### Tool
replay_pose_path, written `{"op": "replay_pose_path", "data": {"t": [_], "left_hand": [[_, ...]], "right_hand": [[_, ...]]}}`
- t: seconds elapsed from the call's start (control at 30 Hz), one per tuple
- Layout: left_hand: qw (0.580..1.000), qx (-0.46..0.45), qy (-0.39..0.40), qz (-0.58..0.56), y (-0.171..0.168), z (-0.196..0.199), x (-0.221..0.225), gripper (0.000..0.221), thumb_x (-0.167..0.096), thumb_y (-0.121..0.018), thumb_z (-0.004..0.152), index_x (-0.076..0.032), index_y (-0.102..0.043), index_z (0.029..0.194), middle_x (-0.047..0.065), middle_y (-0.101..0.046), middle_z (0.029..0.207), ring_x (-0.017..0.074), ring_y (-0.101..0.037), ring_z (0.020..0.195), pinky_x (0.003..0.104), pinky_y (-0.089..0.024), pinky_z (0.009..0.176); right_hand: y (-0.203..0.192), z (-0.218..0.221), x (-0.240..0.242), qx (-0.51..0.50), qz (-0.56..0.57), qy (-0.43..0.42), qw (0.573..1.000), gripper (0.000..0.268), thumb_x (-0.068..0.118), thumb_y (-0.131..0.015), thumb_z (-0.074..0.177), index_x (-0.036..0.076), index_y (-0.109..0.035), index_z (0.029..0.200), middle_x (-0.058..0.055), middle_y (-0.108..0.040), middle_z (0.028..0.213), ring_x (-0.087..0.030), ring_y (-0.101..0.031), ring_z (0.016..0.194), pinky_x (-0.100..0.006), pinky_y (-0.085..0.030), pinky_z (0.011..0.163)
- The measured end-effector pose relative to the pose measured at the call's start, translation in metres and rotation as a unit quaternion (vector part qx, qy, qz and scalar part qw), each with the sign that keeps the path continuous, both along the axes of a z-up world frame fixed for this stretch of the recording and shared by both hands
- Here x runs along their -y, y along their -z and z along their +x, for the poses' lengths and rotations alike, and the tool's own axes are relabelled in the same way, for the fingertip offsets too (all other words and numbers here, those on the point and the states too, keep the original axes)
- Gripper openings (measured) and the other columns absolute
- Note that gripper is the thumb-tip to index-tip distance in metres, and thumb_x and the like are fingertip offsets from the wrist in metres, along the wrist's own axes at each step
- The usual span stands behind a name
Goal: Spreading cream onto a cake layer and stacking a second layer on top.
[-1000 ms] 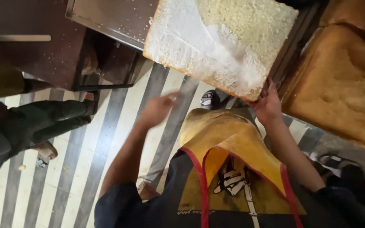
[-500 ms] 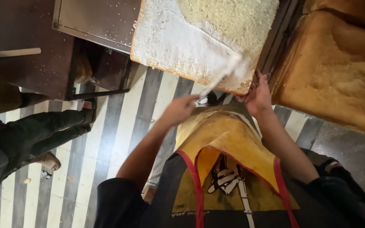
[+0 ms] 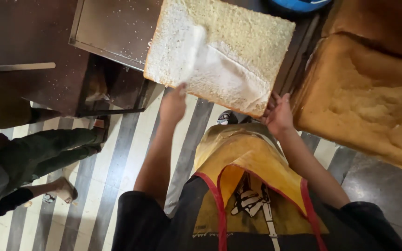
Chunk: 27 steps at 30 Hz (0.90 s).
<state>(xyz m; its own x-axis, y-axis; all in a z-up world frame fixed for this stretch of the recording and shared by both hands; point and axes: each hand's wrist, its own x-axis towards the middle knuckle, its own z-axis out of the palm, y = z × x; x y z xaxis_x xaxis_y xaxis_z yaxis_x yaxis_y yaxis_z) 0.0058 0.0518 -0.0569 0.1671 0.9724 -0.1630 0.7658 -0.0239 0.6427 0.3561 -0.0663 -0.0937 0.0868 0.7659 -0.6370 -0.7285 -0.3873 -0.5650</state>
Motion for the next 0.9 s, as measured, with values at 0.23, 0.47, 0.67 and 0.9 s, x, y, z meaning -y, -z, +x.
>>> {"op": "replay_pose_path", "data": {"t": [0.23,0.47,0.67,0.9], "left_hand": [[0.983,-0.003,0.077,-0.167,-0.031,0.105,0.073,0.038,-0.025,-0.055,0.097,-0.021,-0.065,0.133,0.022,-0.074,0.107,0.0404,-0.071,0.098,0.052,-0.056,0.085],[0.978,0.098,0.078,-0.164,-0.075,0.114,0.079,0.039,-0.026,-0.062,0.092,-0.024,-0.069,0.130,0.021,-0.074,0.096,0.0390,-0.073,0.089,0.048,-0.057,0.079],[0.995,0.034,-0.085,-0.045,-0.034,0.127,0.096,0.036,-0.024,-0.063,0.096,-0.019,-0.066,0.132,0.022,-0.072,0.098,0.0423,-0.070,0.092,0.051,-0.055,0.077],[0.987,0.060,-0.031,-0.144,-0.054,0.133,0.171,0.040,-0.021,-0.065,0.093,-0.022,-0.067,0.133,0.022,-0.072,0.108,0.0397,-0.070,0.098,0.048,-0.054,0.083]], "right_hand": [[0.016,0.017,0.001,-0.030,-0.003,-0.038,0.999,0.066,0.068,-0.030,0.108,0.018,-0.051,0.146,0.001,-0.065,0.110,-0.024,-0.066,0.106,-0.048,-0.054,0.092],[0.003,0.045,-0.010,-0.038,-0.026,-0.131,0.990,0.070,0.072,-0.029,0.102,0.015,-0.050,0.138,-0.002,-0.067,0.112,-0.025,-0.066,0.099,-0.048,-0.052,0.082],[-0.003,0.071,-0.009,-0.070,-0.057,-0.199,0.976,0.079,0.074,-0.032,0.097,0.018,-0.038,0.152,-0.008,-0.056,0.135,-0.028,-0.063,0.112,-0.054,-0.054,0.092],[0.006,0.080,-0.018,-0.146,-0.046,-0.211,0.966,0.093,0.078,-0.040,0.093,0.014,-0.028,0.160,-0.014,-0.050,0.148,-0.031,-0.059,0.123,-0.056,-0.053,0.101]]}}
